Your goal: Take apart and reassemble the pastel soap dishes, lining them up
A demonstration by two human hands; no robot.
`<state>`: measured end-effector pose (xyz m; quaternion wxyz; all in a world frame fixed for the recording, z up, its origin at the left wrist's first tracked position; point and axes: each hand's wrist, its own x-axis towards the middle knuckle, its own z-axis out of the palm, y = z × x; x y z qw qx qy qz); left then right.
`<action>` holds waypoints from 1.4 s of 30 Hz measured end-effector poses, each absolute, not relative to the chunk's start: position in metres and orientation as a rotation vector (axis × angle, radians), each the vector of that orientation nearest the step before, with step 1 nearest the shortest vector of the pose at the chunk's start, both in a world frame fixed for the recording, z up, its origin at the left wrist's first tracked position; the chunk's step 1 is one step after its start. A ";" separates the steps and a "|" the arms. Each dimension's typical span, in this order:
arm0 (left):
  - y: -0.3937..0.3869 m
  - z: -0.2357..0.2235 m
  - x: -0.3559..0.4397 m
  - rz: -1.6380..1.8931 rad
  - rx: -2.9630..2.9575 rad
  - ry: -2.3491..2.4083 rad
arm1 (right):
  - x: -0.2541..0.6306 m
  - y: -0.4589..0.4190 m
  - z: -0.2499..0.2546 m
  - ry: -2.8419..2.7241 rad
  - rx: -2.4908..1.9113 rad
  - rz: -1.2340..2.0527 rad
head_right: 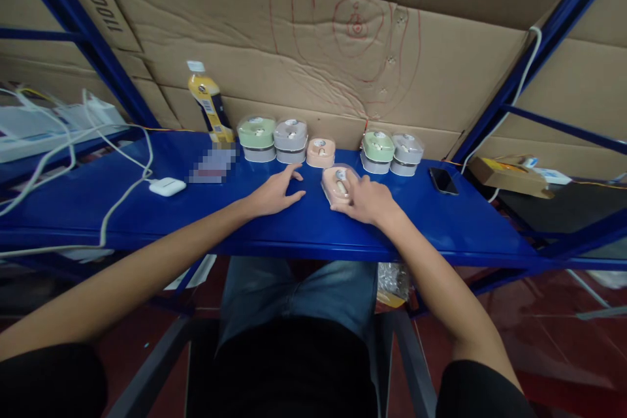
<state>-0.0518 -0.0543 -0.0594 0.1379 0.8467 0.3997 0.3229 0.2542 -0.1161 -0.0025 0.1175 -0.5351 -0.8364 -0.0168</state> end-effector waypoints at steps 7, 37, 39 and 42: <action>-0.055 -0.060 -0.049 0.885 2.482 1.178 | 0.260 -0.059 -0.004 -2.286 -1.850 -0.099; -0.058 -0.053 -0.052 1.251 2.343 1.012 | 0.175 -0.100 0.014 -2.128 -1.807 -0.030; -0.057 -0.054 -0.054 1.209 2.297 0.986 | 0.178 -0.092 0.018 -2.224 -1.719 0.084; -0.052 -0.055 -0.059 1.136 2.223 0.938 | 0.187 -0.080 0.018 -2.452 -1.318 0.277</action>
